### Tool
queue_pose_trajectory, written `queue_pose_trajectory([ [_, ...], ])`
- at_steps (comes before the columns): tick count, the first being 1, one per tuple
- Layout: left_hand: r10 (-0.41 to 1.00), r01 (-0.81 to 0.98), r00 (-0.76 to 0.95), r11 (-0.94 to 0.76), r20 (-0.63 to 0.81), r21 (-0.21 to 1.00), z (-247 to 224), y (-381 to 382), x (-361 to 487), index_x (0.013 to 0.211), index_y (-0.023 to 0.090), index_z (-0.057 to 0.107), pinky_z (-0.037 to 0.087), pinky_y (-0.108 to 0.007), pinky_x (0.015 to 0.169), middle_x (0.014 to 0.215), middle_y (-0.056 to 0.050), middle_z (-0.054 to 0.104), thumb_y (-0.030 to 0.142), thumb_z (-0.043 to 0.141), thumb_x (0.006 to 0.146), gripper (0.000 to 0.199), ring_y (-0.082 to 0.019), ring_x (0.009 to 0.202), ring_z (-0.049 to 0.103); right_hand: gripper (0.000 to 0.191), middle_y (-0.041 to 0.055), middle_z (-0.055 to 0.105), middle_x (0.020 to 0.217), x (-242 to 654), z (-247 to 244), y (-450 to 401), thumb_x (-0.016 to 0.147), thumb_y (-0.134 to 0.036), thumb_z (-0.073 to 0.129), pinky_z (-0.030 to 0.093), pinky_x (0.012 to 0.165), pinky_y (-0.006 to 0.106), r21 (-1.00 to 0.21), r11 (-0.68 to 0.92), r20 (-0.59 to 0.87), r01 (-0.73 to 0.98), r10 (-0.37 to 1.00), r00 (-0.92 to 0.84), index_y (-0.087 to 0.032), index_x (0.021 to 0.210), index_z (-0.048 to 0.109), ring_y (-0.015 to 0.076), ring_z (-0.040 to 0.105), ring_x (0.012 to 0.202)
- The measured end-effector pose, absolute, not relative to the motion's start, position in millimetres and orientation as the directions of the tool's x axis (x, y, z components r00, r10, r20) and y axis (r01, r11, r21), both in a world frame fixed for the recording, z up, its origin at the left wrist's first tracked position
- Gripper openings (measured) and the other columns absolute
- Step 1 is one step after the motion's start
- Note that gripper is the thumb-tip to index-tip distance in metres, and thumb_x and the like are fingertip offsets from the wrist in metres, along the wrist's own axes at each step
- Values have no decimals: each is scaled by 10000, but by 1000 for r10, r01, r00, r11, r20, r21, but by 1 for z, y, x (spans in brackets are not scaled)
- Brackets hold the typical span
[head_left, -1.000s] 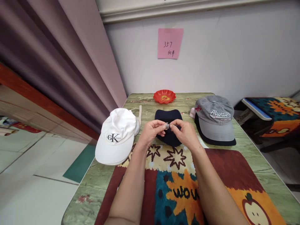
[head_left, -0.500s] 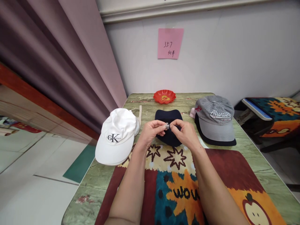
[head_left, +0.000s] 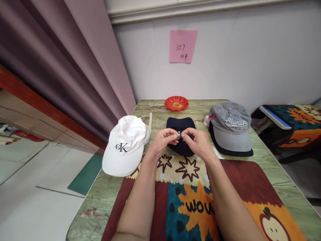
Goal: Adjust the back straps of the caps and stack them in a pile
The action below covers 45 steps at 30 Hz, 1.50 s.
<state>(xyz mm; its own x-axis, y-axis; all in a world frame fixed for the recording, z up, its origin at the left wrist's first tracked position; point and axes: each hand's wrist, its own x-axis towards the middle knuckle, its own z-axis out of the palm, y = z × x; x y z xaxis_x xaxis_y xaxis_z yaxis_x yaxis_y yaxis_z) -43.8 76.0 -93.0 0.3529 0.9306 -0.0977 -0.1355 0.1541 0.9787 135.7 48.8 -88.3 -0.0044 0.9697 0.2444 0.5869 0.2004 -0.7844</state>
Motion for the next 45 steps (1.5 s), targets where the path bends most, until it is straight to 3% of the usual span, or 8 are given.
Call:
queue_pose_trajectory([
  [6,936,-180,330,190,-123,965,-97,79,-44,856,143,707,538,-236,663,738,-20,699,353,839,704,291,-111,638,651,194,26,762,818,135,-88,50,877,-342,586,436,698,288,-837,220,253,502,967,-2,-219,893,735,183,670,734],
  [16,938,-177,326,184,-119,967,-95,77,-45,908,138,747,557,-247,658,817,-47,747,342,880,651,354,-123,648,675,135,8,723,710,136,-91,51,816,-305,601,371,566,271,-862,153,198,483,979,42,-208,811,695,146,584,588],
  [32,932,-161,344,178,-114,971,-92,76,-45,893,134,747,548,-237,663,793,-39,734,337,866,675,322,-119,650,673,149,-3,740,759,136,-91,51,864,-291,580,407,636,275,-845,177,198,505,980,-13,-219,839,708,155,636,659],
  [37,934,-167,341,172,-107,971,-93,75,-44,886,133,741,556,-242,673,788,-31,725,338,873,661,331,-126,670,680,157,-5,726,719,136,-90,51,856,-316,593,389,583,267,-845,153,202,512,979,41,-216,814,707,147,614,615],
  [45,940,-163,317,183,-124,970,-92,75,-41,841,129,724,561,-241,675,750,-16,710,328,900,620,346,-119,652,675,139,-3,746,747,135,-93,51,864,-317,607,467,623,269,-859,170,194,482,981,-1,-228,832,709,152,656,612],
])
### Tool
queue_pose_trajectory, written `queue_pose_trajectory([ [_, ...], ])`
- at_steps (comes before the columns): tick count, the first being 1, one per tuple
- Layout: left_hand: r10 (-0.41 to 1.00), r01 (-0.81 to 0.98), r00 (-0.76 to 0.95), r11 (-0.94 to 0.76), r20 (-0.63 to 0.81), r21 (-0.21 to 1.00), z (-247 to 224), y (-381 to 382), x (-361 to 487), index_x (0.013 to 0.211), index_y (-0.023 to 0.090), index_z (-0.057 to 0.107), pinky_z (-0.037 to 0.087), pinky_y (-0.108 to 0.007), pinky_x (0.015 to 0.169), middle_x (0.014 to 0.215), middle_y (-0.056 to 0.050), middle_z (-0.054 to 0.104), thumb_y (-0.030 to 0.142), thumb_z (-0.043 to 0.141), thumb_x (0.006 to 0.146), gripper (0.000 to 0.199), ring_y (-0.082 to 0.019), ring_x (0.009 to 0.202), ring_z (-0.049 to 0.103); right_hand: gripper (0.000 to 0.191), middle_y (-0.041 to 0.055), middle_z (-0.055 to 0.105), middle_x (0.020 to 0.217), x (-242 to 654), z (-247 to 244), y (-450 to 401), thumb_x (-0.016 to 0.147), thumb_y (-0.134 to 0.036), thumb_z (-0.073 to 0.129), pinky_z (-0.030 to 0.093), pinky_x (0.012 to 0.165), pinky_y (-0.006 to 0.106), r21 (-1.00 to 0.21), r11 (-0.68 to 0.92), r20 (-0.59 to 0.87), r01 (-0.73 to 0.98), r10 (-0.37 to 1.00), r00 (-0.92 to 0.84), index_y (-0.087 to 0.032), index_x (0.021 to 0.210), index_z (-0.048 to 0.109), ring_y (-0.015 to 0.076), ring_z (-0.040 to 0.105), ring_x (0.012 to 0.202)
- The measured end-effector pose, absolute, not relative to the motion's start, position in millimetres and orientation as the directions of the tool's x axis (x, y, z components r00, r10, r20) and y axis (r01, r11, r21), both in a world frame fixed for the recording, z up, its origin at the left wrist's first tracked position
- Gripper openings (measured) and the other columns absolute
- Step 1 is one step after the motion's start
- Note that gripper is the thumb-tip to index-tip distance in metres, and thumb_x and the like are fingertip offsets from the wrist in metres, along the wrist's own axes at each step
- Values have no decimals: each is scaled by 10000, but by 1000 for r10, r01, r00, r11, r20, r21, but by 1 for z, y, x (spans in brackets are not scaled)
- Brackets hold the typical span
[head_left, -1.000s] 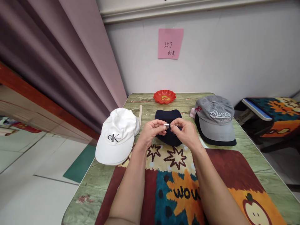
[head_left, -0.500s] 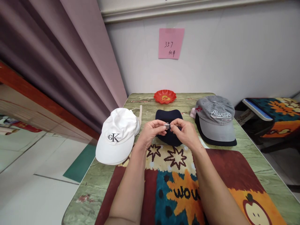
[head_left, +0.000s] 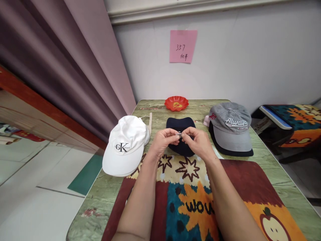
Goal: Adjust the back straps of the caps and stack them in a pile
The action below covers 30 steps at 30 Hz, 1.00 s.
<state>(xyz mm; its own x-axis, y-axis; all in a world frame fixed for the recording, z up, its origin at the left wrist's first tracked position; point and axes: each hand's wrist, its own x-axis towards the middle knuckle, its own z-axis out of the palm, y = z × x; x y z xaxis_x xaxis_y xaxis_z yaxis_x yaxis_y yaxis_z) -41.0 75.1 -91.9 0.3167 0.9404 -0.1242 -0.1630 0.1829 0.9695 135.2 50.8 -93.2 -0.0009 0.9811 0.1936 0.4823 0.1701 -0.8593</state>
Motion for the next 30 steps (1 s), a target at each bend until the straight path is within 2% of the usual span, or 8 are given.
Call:
queue_pose_trajectory([
  [7,931,-190,336,215,-142,958,-93,75,-40,856,120,712,581,-254,660,747,-16,701,327,914,608,381,-127,650,678,169,17,764,749,137,-93,51,869,-345,655,504,641,273,-893,191,210,408,978,3,-220,842,766,175,696,664],
  [10,922,-191,356,230,-152,954,-94,75,-42,878,115,719,589,-262,676,776,-32,713,337,902,631,379,-134,673,687,175,17,768,733,137,-91,50,875,-354,670,505,646,281,-886,188,222,424,975,31,-228,848,790,179,697,651],
  [13,921,-192,359,233,-153,953,-95,76,-44,888,115,723,588,-259,672,783,-37,718,343,890,652,368,-132,671,685,162,20,792,813,136,-91,49,880,-363,687,512,688,294,-846,220,279,486,959,51,-248,863,801,198,723,727],
  [15,923,-195,354,233,-153,953,-96,77,-45,875,118,721,585,-258,665,795,-40,724,341,888,653,356,-128,657,682,163,21,799,886,136,-91,49,871,-357,715,515,723,301,-795,267,343,545,939,39,-258,968,801,206,730,784],
  [19,924,-193,354,225,-146,955,-98,79,-47,844,123,708,560,-242,642,758,-44,724,347,865,684,317,-121,620,673,384,20,781,1013,137,-92,50,854,-252,744,519,753,289,-651,433,456,624,880,-135,-280,1236,724,187,721,839],
  [23,930,-181,343,205,-134,962,-98,79,-47,810,130,689,524,-227,619,715,-30,705,340,863,678,302,-115,605,655,283,5,775,1055,137,-94,50,902,-203,688,519,728,260,-551,511,507,660,833,-222,-303,1158,756,164,721,870],
  [30,938,-161,321,193,-134,968,-97,77,-43,758,136,666,474,-218,616,670,-4,659,330,851,669,283,-97,595,606,194,-2,793,1032,134,-99,51,907,-222,697,531,763,263,-500,518,548,694,810,-209,-281,1074,776,168,742,909],
])
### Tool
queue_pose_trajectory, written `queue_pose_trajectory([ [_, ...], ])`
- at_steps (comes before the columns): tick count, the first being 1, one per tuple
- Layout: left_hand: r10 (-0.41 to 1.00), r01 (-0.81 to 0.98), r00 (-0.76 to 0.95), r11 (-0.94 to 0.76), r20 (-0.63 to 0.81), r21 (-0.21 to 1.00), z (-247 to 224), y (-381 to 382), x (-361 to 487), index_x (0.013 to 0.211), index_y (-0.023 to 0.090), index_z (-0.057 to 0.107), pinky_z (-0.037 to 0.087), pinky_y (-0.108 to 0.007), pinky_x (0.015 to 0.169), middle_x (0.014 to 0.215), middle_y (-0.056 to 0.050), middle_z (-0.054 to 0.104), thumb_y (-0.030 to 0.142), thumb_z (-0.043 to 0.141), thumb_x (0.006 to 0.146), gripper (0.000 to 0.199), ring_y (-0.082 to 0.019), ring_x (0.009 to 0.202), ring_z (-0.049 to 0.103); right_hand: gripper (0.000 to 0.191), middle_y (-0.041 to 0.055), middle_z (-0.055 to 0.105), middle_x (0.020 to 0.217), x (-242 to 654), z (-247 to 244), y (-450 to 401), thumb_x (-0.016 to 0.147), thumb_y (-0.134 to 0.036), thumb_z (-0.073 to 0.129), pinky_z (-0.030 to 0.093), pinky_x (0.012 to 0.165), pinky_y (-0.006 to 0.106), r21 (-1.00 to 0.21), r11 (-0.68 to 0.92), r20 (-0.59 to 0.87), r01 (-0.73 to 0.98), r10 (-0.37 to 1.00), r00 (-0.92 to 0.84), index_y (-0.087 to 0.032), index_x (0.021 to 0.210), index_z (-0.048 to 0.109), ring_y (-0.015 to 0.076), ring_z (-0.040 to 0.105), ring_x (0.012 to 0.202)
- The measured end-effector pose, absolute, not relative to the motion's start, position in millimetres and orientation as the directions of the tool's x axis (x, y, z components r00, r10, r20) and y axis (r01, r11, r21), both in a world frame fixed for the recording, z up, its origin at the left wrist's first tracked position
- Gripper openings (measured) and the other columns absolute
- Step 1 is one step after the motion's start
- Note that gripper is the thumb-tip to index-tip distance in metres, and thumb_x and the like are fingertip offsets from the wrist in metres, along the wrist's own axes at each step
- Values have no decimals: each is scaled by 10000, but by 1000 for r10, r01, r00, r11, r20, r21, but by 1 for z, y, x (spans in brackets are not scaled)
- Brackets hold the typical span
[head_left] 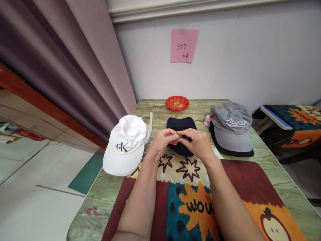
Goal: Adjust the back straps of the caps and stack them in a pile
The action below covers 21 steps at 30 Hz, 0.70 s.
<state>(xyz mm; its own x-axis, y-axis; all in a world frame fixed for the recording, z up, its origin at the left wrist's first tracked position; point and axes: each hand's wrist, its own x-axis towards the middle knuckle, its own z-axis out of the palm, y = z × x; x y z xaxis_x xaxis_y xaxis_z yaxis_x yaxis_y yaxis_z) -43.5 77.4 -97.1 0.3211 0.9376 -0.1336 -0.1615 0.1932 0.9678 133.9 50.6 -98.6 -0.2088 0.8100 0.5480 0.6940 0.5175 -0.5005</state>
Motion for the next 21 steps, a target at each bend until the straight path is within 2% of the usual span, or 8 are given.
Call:
queue_pose_trajectory([
  [5,934,-117,331,180,-133,977,-96,77,-45,737,144,653,439,-205,601,655,5,645,348,840,694,280,-80,589,568,176,11,797,1027,134,-100,51,914,-254,692,528,769,270,-503,509,555,699,810,-190,-279,1064,780,181,749,906],
  [10,924,-122,353,200,-145,972,-93,79,-52,751,140,656,435,-202,585,656,-13,662,366,851,686,306,-91,596,592,189,28,793,1064,134,-99,50,932,-336,671,526,801,299,-516,451,498,728,850,-173,-282,1078,777,210,745,936],
  [21,955,-174,245,214,-169,961,-95,85,-66,775,161,571,478,-198,526,604,-23,688,382,863,654,386,-103,499,613,195,43,787,1050,136,-99,51,921,-329,680,506,767,328,-505,382,457,774,879,-135,-268,1078,778,233,739,922],
])
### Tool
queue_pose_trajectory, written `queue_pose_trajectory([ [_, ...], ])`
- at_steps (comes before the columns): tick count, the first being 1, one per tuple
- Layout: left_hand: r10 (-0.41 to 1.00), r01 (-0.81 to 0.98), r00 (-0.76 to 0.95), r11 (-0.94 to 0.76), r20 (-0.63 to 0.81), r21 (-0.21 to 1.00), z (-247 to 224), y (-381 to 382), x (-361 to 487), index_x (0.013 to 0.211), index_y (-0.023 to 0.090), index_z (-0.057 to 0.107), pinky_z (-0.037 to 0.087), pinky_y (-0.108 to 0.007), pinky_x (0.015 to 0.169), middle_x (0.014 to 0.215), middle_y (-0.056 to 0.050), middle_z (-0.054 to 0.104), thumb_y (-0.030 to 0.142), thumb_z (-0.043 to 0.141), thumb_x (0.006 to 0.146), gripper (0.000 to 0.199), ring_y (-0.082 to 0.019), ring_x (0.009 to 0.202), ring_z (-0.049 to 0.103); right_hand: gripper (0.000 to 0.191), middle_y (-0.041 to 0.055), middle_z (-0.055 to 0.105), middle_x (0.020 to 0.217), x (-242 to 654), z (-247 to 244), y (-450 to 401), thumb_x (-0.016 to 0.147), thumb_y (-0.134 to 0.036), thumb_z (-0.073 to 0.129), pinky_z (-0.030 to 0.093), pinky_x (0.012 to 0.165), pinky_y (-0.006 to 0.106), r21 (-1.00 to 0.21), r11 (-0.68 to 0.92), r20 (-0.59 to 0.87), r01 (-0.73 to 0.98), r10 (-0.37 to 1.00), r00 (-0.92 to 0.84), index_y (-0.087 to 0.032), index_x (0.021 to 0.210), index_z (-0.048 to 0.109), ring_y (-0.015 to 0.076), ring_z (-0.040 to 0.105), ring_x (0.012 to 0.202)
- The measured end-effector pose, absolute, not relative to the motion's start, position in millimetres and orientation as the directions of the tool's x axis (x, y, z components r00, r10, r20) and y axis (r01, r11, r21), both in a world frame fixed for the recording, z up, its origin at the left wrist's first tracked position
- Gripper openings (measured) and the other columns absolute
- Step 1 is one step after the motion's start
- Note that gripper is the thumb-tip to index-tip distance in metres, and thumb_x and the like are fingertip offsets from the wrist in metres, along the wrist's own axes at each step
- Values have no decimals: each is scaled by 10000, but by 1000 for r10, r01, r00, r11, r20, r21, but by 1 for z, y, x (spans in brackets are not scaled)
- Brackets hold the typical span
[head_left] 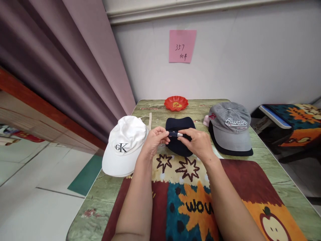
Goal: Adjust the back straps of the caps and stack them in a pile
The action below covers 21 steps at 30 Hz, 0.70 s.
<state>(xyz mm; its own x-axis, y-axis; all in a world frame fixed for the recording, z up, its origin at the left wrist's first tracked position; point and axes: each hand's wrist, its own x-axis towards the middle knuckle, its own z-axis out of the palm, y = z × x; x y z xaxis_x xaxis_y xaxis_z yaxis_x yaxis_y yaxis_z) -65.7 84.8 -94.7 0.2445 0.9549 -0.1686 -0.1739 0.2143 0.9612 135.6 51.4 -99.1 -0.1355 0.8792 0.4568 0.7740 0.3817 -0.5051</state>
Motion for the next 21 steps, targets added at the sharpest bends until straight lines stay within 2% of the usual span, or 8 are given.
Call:
queue_pose_trajectory([
  [3,969,-160,193,188,-156,969,-96,86,-67,772,160,568,474,-199,510,596,-22,689,370,857,649,378,-106,481,611,228,35,781,1070,136,-98,52,908,-316,697,510,800,333,-535,389,446,750,884,-140,-270,1121,763,231,735,950],
  [6,977,-157,157,166,-142,973,-97,86,-66,818,159,585,482,-206,513,583,-6,673,344,845,652,360,-108,481,608,475,26,777,1079,143,-99,53,828,-307,781,523,850,347,-631,365,376,684,916,-141,-292,1292,681,233,731,973],
  [8,982,-155,130,155,-135,976,-96,85,-66,862,158,598,482,-206,514,577,10,657,322,840,649,362,-108,487,605,587,28,782,1042,153,-100,54,760,-318,832,532,871,363,-712,312,293,629,946,-137,-288,1320,658,242,732,966],
  [11,986,-138,114,141,-125,980,-94,85,-66,889,156,610,476,-206,520,583,23,639,308,829,652,357,-106,506,601,429,33,786,1015,168,-101,56,744,-330,820,531,878,369,-787,239,188,568,971,-149,-263,1159,735,253,727,978],
  [14,986,-95,119,129,-117,987,-94,84,-65,888,157,625,474,-211,526,594,27,625,304,811,662,327,-107,524,596,263,20,785,1006,176,-101,56,791,-325,750,520,845,348,-814,215,146,540,975,-168,-254,1043,761,234,717,939],
  [21,990,7,114,83,-83,997,-95,85,-63,879,165,663,438,-205,507,605,25,595,273,725,713,208,-100,529,561,226,8,765,893,178,-97,54,773,-330,723,492,752,313,-840,197,134,506,978,-159,-227,969,769,205,676,821],
])
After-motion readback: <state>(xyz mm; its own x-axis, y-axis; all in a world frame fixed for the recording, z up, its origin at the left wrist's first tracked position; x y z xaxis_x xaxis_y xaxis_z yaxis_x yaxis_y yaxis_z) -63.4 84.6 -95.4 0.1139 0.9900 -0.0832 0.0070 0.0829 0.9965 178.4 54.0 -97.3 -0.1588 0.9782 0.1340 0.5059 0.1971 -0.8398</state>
